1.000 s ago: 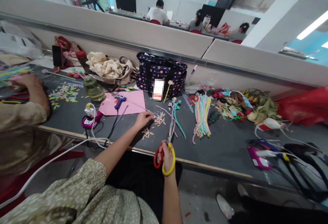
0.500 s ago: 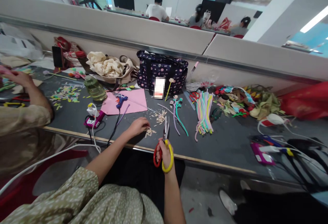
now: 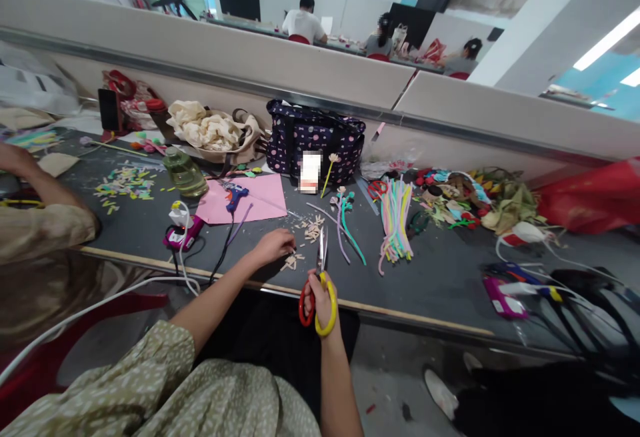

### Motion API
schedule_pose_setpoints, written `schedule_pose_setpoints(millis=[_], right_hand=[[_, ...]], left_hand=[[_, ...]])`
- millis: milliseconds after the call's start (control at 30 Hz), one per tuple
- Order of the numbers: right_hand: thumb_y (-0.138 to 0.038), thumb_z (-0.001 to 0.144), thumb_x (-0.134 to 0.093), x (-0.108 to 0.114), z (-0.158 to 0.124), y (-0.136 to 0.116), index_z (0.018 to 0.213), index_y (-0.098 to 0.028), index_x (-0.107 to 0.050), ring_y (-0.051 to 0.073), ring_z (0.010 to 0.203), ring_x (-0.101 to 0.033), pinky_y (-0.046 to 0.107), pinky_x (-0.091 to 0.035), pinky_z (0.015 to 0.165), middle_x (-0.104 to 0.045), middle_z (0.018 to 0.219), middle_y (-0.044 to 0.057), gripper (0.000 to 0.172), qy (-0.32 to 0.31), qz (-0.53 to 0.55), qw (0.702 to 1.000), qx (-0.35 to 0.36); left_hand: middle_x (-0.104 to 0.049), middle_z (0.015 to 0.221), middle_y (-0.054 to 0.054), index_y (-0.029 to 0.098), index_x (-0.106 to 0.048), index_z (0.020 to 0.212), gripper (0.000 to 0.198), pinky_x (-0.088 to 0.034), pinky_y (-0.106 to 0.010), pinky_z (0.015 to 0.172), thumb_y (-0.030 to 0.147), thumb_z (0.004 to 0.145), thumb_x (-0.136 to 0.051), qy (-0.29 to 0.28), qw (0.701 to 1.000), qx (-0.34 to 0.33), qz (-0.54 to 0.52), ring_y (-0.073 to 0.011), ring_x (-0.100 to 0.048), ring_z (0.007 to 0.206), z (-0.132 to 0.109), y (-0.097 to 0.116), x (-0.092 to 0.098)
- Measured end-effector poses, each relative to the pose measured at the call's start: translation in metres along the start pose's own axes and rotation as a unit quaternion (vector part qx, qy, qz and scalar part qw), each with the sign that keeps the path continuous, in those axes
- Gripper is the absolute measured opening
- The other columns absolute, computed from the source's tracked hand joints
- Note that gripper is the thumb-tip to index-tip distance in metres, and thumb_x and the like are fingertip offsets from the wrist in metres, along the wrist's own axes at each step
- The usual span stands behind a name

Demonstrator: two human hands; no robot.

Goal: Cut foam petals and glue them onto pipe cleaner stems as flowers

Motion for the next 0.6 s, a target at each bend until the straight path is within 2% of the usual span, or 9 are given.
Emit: schedule_pose_setpoints(millis=[167,267,400,500,600], right_hand=[[-0.051,0.076,-0.061,-0.003,0.000,-0.003,0.095,-0.021,-0.051,0.003,0.030,-0.035,0.014,-0.034,0.026,-0.049,0.056,-0.010,0.037,-0.008,-0.001,1.000,0.004],[-0.051,0.076,-0.061,-0.001,0.000,-0.005,0.095,-0.021,-0.051,0.003,0.030,-0.035,0.014,-0.034,0.026,-0.049,0.056,-0.010,0.038,-0.004,-0.005,1.000,0.008],[-0.050,0.077,-0.060,0.001,-0.001,-0.006,0.096,-0.021,-0.051,0.003,0.031,-0.036,0.014,-0.033,0.027,-0.049,0.057,-0.010,0.036,0.005,-0.019,1.000,0.019],[-0.049,0.078,-0.060,0.000,-0.002,-0.008,0.098,-0.021,-0.051,0.003,0.031,-0.035,0.014,-0.031,0.027,-0.049,0.056,-0.009,0.035,0.010,-0.051,0.998,0.036],[-0.049,0.075,-0.062,0.000,-0.001,-0.009,0.099,-0.021,-0.055,0.004,0.032,-0.035,0.015,-0.031,0.029,-0.047,0.052,-0.009,0.038,0.031,-0.111,0.992,0.047]], left_hand=[[-0.059,0.082,-0.006,0.021,-0.065,0.068,0.010,-0.039,-0.027,0.078,0.011,0.066,-0.065,-0.023,1.000,-0.013,0.006,-0.0217,-0.054,0.090,0.010,-0.001,-0.010],[-0.058,0.081,-0.006,0.020,-0.064,0.066,0.009,-0.039,-0.026,0.076,0.010,0.066,-0.062,-0.023,0.999,-0.032,0.002,-0.0202,-0.053,0.086,0.012,0.000,-0.010],[-0.057,0.073,-0.003,0.017,-0.062,0.069,0.004,-0.040,-0.025,0.069,0.015,0.070,-0.059,0.015,0.995,-0.029,-0.093,-0.0157,-0.052,0.073,0.012,-0.002,0.001],[-0.056,0.065,0.000,0.015,-0.060,0.071,0.005,-0.040,-0.023,0.058,0.020,0.071,-0.060,0.058,0.965,0.032,-0.254,-0.0113,-0.049,0.059,0.009,-0.015,0.010],[-0.055,0.061,0.001,0.014,-0.059,0.073,0.018,-0.040,-0.021,0.052,0.030,0.069,-0.066,0.087,0.901,0.084,-0.417,-0.0084,-0.047,0.051,0.003,-0.022,0.014]])
Point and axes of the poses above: each hand's wrist, its own z-axis towards the middle knuckle, its own x-axis out of the back of the hand, y = z × x, the point moved 10 cm from there along z, towards the middle knuckle
